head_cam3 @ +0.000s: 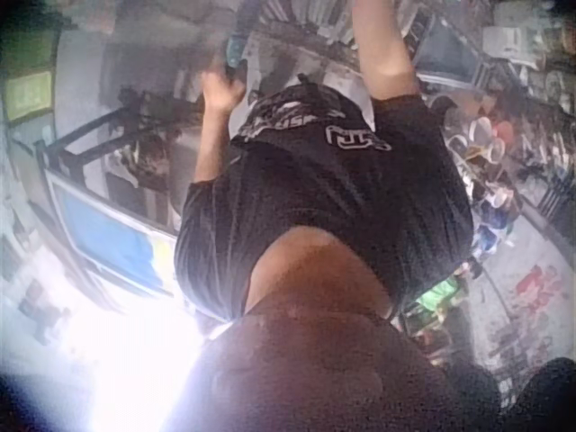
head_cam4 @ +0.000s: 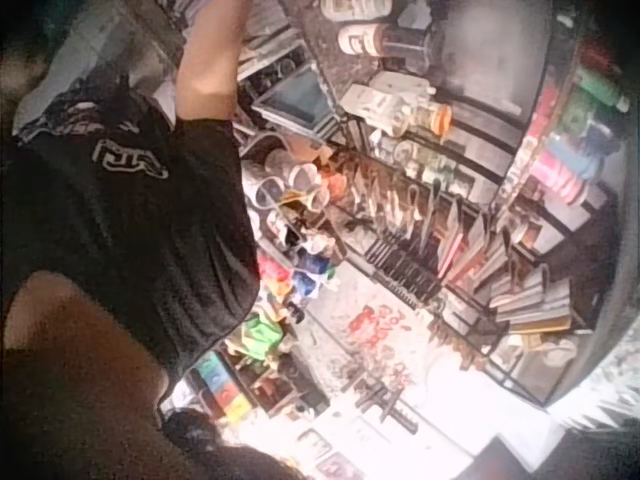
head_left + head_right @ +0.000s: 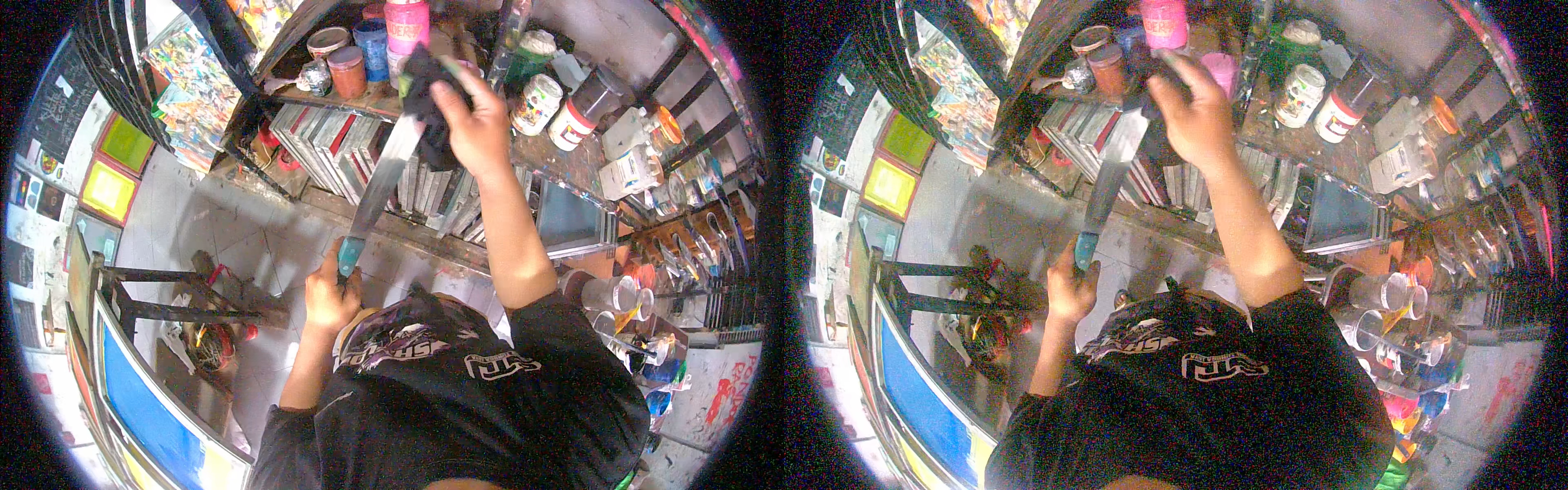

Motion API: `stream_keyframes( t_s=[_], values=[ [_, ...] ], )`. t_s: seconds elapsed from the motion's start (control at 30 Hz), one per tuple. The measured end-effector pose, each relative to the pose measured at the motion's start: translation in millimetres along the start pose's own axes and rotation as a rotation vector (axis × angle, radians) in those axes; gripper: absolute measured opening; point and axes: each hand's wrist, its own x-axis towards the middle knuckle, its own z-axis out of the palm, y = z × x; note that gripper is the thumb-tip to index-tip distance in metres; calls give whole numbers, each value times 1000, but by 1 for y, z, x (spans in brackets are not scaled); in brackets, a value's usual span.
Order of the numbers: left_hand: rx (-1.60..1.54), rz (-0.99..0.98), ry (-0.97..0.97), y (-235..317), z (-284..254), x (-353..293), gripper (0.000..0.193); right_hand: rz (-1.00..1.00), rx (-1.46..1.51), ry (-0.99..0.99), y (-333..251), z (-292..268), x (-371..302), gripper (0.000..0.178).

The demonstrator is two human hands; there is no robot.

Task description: The person folds a black cloth, then moves to a table with multiple paint containers. They pick up a green paint container and a stir stick, stir the paint, and wipe the stick with the cloth. The person also briefly handles a large framed panel with blue and yellow paint.

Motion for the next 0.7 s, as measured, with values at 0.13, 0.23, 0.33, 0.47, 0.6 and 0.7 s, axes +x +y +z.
stream_keyframes(
  t_s=[0.13, 0.23, 0.33, 0.47, 0.6, 0.7],
  values=[
    [41, -79, -65, 5, -7, 1, 49, -72, -125, -117, 14, -3, 0, 30],
    [23, -64, -85, -2, -6, -3, 49, 136, -98, -115, 16, -9, 3, 24],
    [45, -49, -94, 1, -4, -5, 49, 165, -35, -21, 18, -5, 3, 18],
    [57, -108, -133, 5, -9, -1, 47, 43, -131, -102, 19, -6, 5, 21],
    [-35, -85, -163, 12, -13, 1, 43, 87, -303, -45, 34, -18, 15, 27],
    [-113, -107, -215, 24, -14, 6, 41, 363, 48, 75, 22, -23, 14, 25]
  ],
)
